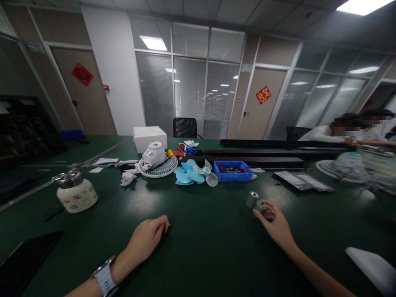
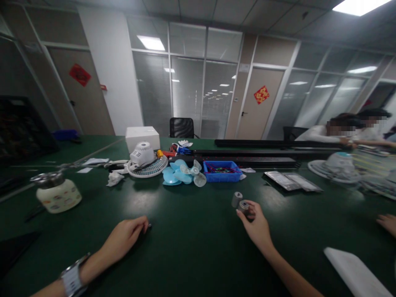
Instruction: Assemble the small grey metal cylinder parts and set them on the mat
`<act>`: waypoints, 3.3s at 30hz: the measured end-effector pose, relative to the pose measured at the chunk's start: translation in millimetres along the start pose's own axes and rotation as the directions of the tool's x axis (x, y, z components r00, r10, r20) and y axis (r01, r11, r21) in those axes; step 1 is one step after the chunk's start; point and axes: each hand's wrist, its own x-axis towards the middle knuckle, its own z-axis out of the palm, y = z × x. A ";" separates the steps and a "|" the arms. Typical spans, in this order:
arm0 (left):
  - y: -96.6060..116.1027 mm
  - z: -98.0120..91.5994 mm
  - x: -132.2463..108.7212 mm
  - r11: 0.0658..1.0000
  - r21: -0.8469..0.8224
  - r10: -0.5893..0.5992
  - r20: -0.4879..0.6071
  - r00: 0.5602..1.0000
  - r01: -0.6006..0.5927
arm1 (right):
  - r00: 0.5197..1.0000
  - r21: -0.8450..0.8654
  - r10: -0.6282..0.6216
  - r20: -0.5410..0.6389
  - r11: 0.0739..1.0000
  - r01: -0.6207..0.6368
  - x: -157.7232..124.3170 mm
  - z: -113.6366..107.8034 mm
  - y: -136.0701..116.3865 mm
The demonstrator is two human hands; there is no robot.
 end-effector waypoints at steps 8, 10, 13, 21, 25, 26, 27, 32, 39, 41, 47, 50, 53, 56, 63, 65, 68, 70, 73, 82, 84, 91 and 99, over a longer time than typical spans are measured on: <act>2.6 -2.4 -0.8 0.998 -0.044 -0.037 -0.038 0.999 0.036 | 0.862 -0.318 -0.496 -0.103 0.838 0.444 -34.7 15.1 -53.7; 2.9 -3.2 -0.9 0.996 -0.045 -0.078 -0.063 0.995 0.075 | 0.818 -0.230 -0.542 0.191 0.786 0.574 -47.6 34.8 -78.4; 1.2 -3.1 -0.7 0.991 -0.032 -0.131 -0.109 0.985 0.128 | 0.725 -0.056 -0.416 0.549 0.847 0.529 -60.9 79.2 -115.9; -4.3 1.6 1.0 0.994 -0.040 -0.108 -0.140 0.984 0.103 | 0.638 -0.026 -0.372 0.675 0.851 0.524 -61.0 182.4 -146.5; -3.4 0.5 0.4 0.993 -0.025 -0.115 -0.128 0.985 0.113 | 0.616 0.044 -0.439 0.654 0.835 0.548 -60.8 170.1 -143.6; -3.0 -0.2 -0.2 0.993 -0.025 -0.117 -0.121 0.986 0.114 | 0.626 0.052 -0.456 0.633 0.832 0.552 -60.8 158.2 -141.8; -2.5 -0.9 -0.8 0.993 -0.028 -0.116 -0.113 0.987 0.114 | 0.645 0.045 -0.467 0.605 0.828 0.559 -60.1 143.2 -138.6; -0.5 -3.4 -1.6 0.993 -0.029 -0.114 -0.072 0.991 0.112 | 0.841 -0.299 -0.448 0.302 0.793 0.530 -37.2 41.7 -94.1; -4.1 -0.1 3.5 0.993 -0.025 -0.116 -0.045 0.992 0.115 | 0.959 -0.566 -0.282 -0.017 0.794 0.223 6.9 -53.5 -37.1; -4.6 0.7 4.1 0.992 -0.016 -0.123 -0.045 0.991 0.122 | 0.969 -0.555 -0.247 0.023 0.803 0.218 9.6 -55.0 -34.0; -4.4 0.8 3.6 0.993 -0.009 -0.118 -0.038 0.992 0.118 | 0.973 -0.531 -0.214 0.090 0.816 0.228 9.7 -44.5 -31.8; -3.4 -0.1 2.6 0.993 0.001 -0.115 -0.036 0.993 0.115 | 0.977 -0.537 -0.191 0.099 0.816 0.214 11.7 -44.5 -30.3; -2.1 -1.1 1.7 0.993 0.003 -0.115 -0.035 0.993 0.115 | 0.976 -0.556 -0.187 0.115 0.802 0.219 12.8 -45.2 -31.8; -0.6 -2.3 1.3 0.993 0.001 -0.117 -0.030 0.993 0.117 | 0.972 -0.590 -0.195 0.131 0.773 0.234 11.3 -44.2 -36.1; 1.0 -3.6 1.6 0.994 0.018 -0.111 -0.030 0.993 0.112 | 0.958 -0.649 -0.223 0.178 0.706 0.285 8.1 -41.3 -38.6; -0.3 -2.6 1.7 0.994 0.013 -0.108 -0.037 0.993 0.109 | 0.941 -0.672 -0.296 0.162 0.666 0.325 10.5 -39.6 -40.9; -3.1 -0.7 1.7 0.995 0.001 -0.101 -0.044 0.994 0.102 | 0.922 -0.729 -0.361 0.138 0.593 0.342 17.7 -31.7 -52.9; -4.3 0.1 1.3 0.995 -0.004 -0.097 -0.050 0.994 0.097 | 0.933 -0.756 -0.302 0.196 0.559 0.340 24.3 -22.6 -65.3; -4.2 0.3 0.7 0.995 -0.006 -0.100 -0.058 0.993 0.100 | 0.944 -0.791 -0.088 0.319 0.524 0.316 37.1 -8.8 -82.1; -1.9 0.6 -0.1 0.994 0.024 -0.103 -0.089 0.991 0.106 | 0.901 -0.738 0.002 0.434 0.574 0.355 55.3 9.5 -92.3; 0.3 -0.1 -1.6 0.997 0.029 -0.067 -0.130 0.989 0.071 | 0.857 -0.613 -0.101 0.506 0.657 0.439 36.1 22.8 -105.5; 17.0 -1.9 -12.5 0.892 0.235 0.447 -0.336 0.829 -0.386 | 0.667 -0.057 -0.400 0.629 0.832 0.552 -52.7 93.0 -163.0; 23.4 0.8 -15.8 0.716 0.367 0.665 -0.097 0.740 -0.594 | 0.772 0.107 -0.365 0.521 0.925 0.365 -78.1 129.8 -135.8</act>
